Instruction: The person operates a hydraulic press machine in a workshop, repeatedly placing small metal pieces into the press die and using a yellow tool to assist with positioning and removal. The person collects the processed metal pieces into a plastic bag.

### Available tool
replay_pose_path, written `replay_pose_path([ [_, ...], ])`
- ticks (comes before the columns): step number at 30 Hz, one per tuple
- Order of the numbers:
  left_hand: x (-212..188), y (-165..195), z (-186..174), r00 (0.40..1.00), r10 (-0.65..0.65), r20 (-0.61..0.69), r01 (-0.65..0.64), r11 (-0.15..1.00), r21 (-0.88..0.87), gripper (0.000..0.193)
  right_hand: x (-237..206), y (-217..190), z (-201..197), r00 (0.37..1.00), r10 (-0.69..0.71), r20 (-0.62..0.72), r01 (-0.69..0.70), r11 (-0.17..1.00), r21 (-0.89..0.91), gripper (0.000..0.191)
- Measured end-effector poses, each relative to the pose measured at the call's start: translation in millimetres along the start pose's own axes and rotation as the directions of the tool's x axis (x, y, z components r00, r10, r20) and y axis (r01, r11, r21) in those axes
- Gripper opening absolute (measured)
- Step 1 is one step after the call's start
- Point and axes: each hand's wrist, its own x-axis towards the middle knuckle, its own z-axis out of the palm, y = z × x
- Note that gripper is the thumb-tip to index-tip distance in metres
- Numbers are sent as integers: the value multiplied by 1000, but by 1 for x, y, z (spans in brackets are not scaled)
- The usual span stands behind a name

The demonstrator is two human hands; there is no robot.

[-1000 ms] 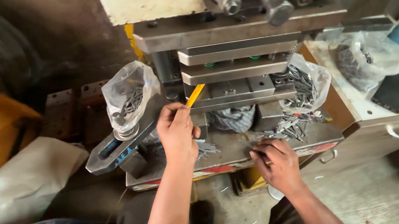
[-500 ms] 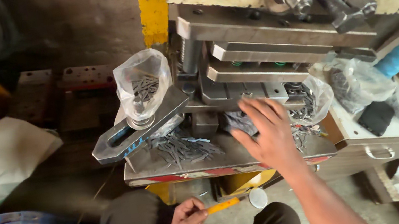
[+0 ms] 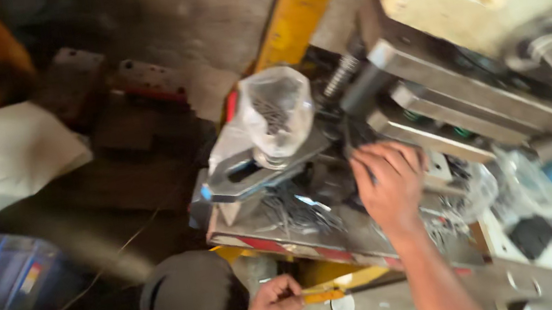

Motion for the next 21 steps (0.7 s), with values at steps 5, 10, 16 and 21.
replay_pose_path([
  [5,7,-5,4,992,99,73,-97,995,-25,17,24,-34,-40,974,137,-181,-77,950,303,16],
  [10,4,0,3,999,17,48,-14,998,-54,17,70,-46,-22,983,100,-152,-40,933,357,15],
  [16,0,5,-2,993,120,-14,-120,992,-40,17,20,-55,-15,953,303,-2,-272,859,434,15],
  [21,0,-2,-2,995,101,-11,-100,994,35,17,-32,-46,-17,958,286,4,-270,899,344,14],
])
